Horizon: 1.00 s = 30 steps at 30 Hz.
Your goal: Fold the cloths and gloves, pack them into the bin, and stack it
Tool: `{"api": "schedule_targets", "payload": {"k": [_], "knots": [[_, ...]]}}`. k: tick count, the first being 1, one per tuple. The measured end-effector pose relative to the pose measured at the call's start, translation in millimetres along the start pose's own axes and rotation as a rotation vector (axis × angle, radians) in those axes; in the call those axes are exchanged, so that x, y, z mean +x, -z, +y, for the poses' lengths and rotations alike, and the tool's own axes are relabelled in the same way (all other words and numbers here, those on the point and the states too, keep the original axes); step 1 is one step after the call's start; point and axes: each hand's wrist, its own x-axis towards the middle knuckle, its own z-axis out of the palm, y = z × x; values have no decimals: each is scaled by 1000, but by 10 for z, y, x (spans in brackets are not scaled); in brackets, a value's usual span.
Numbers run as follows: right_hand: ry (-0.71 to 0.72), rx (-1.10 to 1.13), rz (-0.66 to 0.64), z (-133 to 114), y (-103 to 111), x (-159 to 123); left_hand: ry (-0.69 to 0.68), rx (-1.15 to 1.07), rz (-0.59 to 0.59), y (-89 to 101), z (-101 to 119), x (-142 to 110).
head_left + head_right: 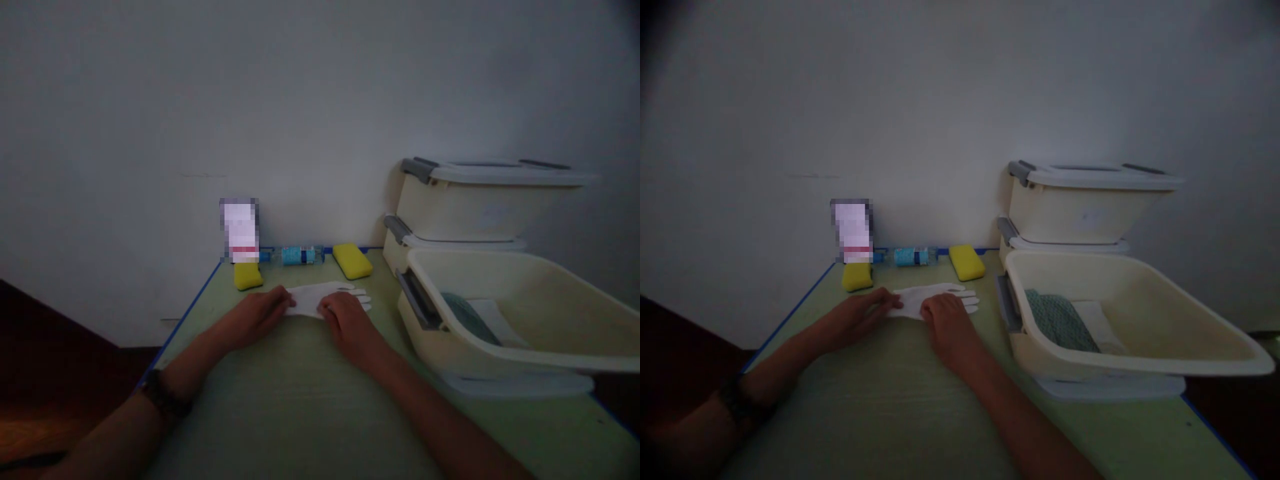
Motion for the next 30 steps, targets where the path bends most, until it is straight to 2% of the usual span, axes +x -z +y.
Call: {"api": "schedule_targets", "payload": {"k": [3,8,11,16,20,23,26,30], "knots": [[7,47,-55,14,66,-33,-25,-28,-33,51,30,-21],[56,-8,-231,61,114,-38,-115,89,-96,70,103,-55],[60,-26,-227,55,102,-11,-129,150,-105,39,144,-51],[-11,136,-145,45,91,-13,-126,223,-36,-65,187,-8],[-47,137,-163,54,107,-45,-108,248,7,-126,160,32],[-11,31,-186,40,119,-50,-81,208,49,-123,135,45],[17,-27,-179,35,139,-38,-81,131,37,-93,116,45],[-6,95,-268,67,218,-23,-145,-13,-15,-54,90,33]]}}
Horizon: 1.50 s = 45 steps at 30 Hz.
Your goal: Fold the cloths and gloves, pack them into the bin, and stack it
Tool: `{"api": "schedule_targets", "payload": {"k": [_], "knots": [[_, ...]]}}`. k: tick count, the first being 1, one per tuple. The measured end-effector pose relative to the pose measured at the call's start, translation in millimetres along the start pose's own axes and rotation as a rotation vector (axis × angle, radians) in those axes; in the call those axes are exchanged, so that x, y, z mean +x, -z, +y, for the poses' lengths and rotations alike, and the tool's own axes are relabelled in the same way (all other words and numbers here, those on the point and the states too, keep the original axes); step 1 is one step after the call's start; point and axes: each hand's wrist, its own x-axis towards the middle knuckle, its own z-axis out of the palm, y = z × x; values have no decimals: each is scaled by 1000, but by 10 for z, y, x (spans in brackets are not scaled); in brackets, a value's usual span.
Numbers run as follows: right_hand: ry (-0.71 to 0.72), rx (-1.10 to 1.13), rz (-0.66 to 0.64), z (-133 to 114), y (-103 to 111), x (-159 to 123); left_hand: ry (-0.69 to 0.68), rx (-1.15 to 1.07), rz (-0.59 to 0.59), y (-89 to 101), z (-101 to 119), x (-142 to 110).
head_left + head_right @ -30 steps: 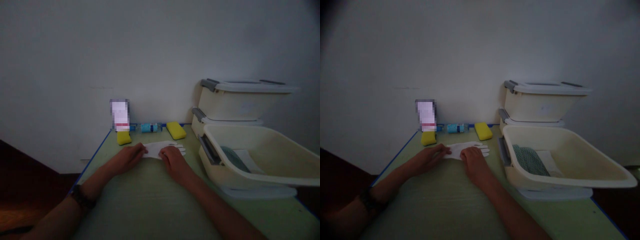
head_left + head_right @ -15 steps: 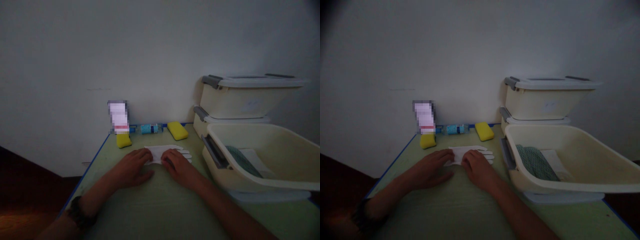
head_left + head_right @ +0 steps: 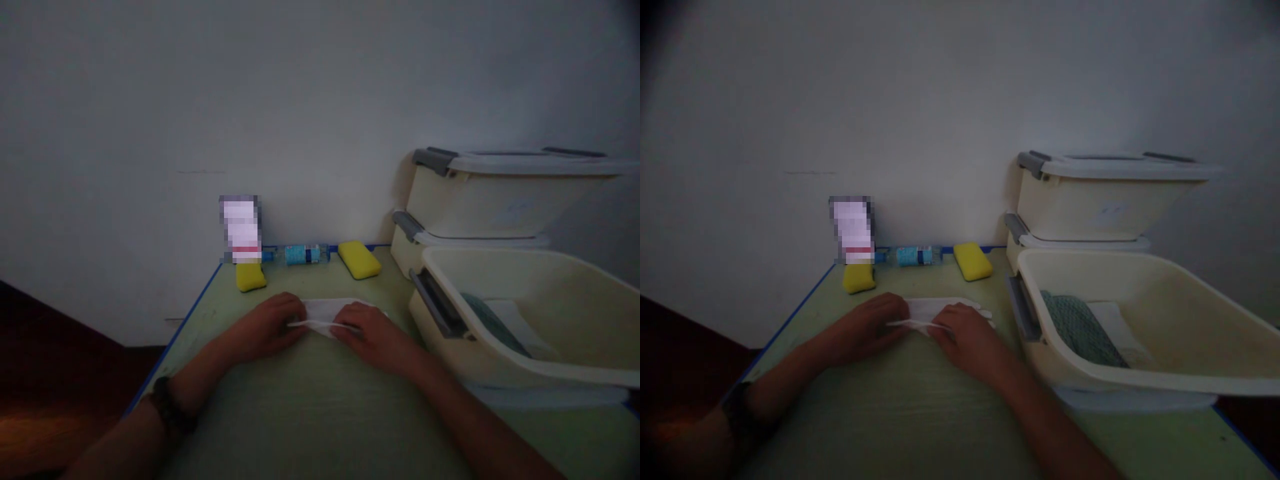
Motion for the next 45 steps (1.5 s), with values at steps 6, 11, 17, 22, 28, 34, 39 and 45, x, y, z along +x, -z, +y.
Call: {"api": "schedule_targets", "payload": {"k": [6,11,17,22,28,34,39,45], "knots": [[-111,100,-58,32,78,-30,-113,-191,-79,-2,5,-14],[-173,0,65,92,18,-20,-66,-124,-10,-32,15,7],[-285,-35,28,100,43,-41,96,-133,-7,-40,-1,27],[-335,-84,96,100,35,-59,180,-123,12,-77,4,51],[-350,-99,119,112,-7,-27,167,-64,116,-120,9,51],[-357,-106,113,107,0,-26,46,-70,101,-119,-32,33],[-311,-219,184,70,17,-24,63,-144,179,-117,-52,57],[-300,-219,124,62,19,-15,234,-145,101,-103,-32,76]]}}
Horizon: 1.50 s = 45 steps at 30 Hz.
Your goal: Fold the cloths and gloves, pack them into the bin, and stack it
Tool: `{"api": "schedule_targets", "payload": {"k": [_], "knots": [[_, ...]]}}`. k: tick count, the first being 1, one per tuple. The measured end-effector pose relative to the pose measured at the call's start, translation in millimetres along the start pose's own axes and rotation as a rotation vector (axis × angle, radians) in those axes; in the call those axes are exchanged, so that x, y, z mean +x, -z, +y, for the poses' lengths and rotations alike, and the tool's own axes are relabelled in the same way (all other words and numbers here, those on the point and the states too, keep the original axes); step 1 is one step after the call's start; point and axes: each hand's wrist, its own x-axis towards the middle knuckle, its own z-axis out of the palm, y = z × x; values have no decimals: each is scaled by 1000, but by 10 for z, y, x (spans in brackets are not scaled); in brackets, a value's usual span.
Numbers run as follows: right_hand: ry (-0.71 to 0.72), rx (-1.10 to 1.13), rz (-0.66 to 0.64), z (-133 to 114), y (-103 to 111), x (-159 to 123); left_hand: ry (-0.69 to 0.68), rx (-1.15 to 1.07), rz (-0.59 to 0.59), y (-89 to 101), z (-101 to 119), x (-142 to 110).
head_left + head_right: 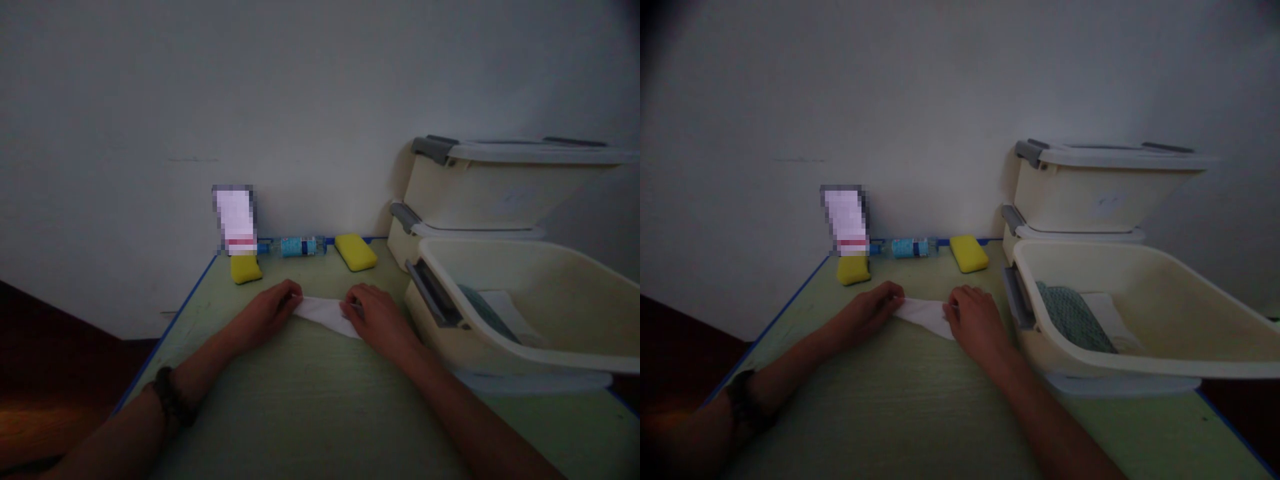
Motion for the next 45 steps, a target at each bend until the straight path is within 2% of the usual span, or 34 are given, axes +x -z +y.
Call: {"api": "schedule_targets", "payload": {"k": [10,15,18,24,30,35,38,42,45], "knots": [[-64,66,-80,4,-4,-8,77,138,20,-58,13,-15],[-46,111,-91,18,-23,-5,-17,279,87,-79,-33,-18],[-15,124,-68,18,-33,-6,-48,262,92,-69,-55,-13],[-20,190,-26,15,-75,-13,-101,132,56,-42,-23,-6],[25,153,12,-30,-75,-23,-6,-46,19,-21,52,-8],[29,179,-69,-67,-36,-24,-2,-233,72,-58,40,-6],[24,224,-112,-81,-19,-31,7,-465,116,-90,35,-12],[140,289,-183,-86,20,-44,48,-765,99,-94,70,-12],[220,305,-281,-88,57,-54,65,-860,132,-88,86,-1]]}}
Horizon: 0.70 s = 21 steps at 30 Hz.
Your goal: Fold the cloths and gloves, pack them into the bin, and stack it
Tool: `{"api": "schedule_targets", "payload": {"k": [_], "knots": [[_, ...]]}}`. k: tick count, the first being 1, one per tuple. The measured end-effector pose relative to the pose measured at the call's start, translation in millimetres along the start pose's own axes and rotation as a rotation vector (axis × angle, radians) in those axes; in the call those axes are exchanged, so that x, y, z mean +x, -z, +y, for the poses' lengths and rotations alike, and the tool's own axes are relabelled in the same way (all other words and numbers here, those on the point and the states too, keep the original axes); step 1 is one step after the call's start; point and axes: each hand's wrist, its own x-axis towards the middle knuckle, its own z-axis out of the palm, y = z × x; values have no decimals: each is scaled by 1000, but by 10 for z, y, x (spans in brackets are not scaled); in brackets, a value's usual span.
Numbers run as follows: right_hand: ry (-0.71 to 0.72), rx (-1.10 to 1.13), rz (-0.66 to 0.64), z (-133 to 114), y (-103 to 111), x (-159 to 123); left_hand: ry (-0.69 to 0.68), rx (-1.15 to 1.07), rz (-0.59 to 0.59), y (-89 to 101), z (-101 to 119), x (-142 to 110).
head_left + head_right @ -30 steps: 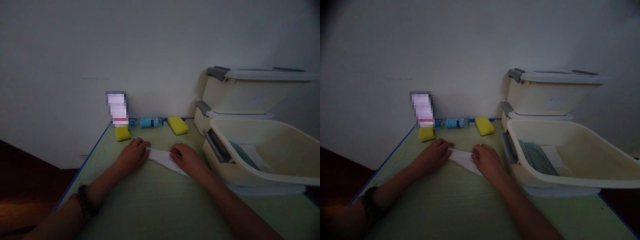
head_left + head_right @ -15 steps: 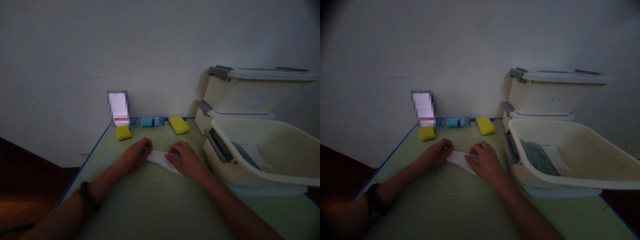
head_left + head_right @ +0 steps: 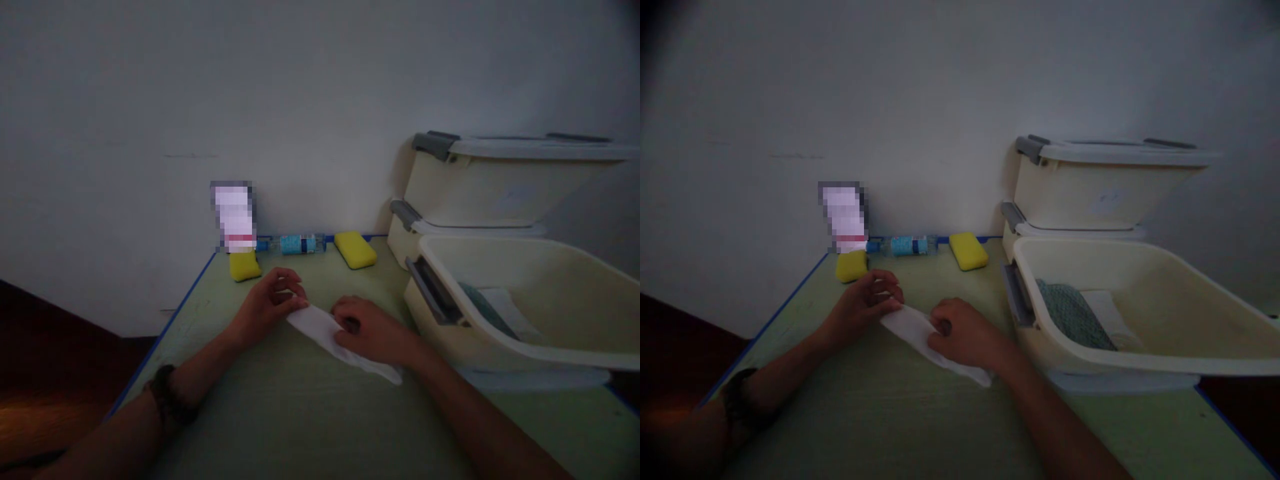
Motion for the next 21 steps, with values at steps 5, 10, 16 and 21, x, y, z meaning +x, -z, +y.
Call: {"api": "schedule_targets", "payload": {"k": [5,10,16,21], "knots": [[-24,-16,32,4,12,5,16,-33,-12,18,-32,20],[-110,-11,164,47,12,26,98,-7,-143,40,-85,30],[-127,13,175,55,3,12,59,165,-60,55,-102,34],[-115,20,204,47,-2,28,44,255,-37,75,-49,37]]}}
